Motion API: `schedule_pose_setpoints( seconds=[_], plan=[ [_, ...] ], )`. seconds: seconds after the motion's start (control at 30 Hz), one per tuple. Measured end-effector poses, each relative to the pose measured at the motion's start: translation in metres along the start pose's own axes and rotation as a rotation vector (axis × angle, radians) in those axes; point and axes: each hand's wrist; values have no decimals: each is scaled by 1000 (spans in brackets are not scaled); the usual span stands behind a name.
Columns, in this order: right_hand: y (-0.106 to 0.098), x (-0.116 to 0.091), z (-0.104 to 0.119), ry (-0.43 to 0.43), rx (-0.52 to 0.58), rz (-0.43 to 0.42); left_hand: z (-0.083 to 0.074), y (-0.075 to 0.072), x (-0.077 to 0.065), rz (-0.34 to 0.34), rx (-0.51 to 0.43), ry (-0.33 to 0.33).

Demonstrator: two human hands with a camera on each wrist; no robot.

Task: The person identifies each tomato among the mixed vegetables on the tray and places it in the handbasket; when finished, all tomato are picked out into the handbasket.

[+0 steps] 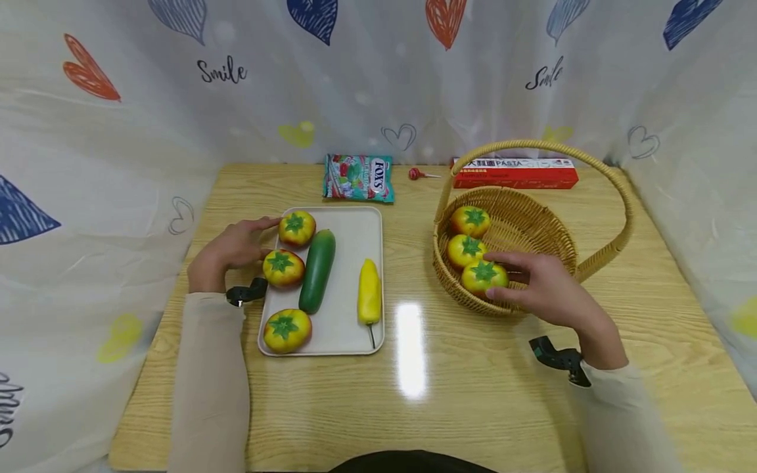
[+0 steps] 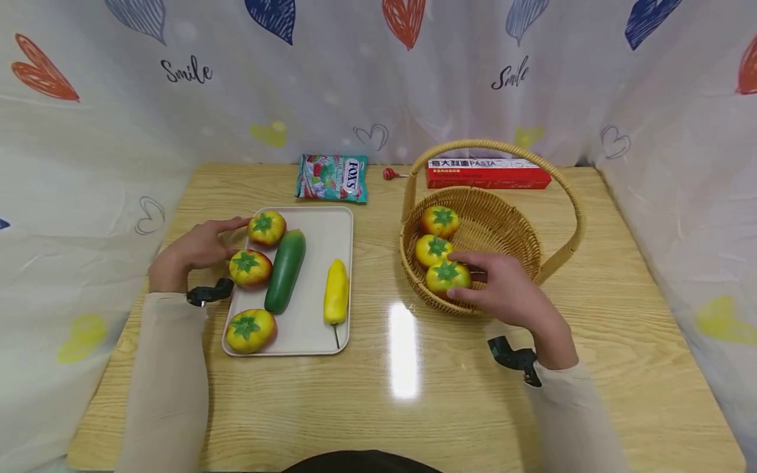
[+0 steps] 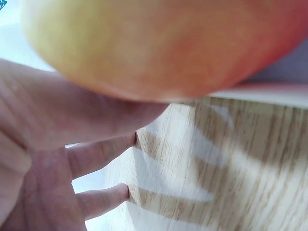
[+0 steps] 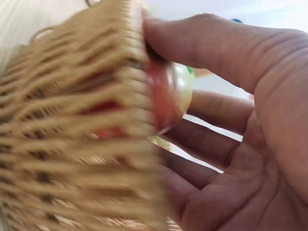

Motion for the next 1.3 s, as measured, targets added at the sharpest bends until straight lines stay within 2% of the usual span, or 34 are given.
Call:
schedule_pose_setpoints(
  seconds=[0.2, 0.33, 0.5, 0.67, 0.9, 1.07, 1.17, 1.3],
  plan=[
    [20, 9, -4, -5, 13, -30, 2, 3, 0, 1, -10, -8],
    [28, 17, -3, 44, 25, -67, 1, 3, 0, -4, -9, -9],
    [37, 23, -2, 65, -49, -134, 2, 2, 0, -8, 4, 6],
    [40, 22, -3, 54, -120, -132, 3, 2, 0, -8, 2, 4],
    [34, 18, 2, 72, -117, -129, 2, 2, 1, -13, -2, -6],
    [33, 24, 11, -2, -94, -176, 1, 1, 1, -10, -1, -7],
    [36, 37, 24, -101, -71, -204, 2, 1, 1, -9, 3, -6],
    [48, 60, 50, -197, 37, -181, 3, 1, 1, -7, 3, -16]
  ],
)
Point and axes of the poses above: each hand's wrist, its own x-axis towards the middle knuckle, its own y-axis out of the palm, z = x × y, and after that the axes turned 15 degrees about -z, right-handed
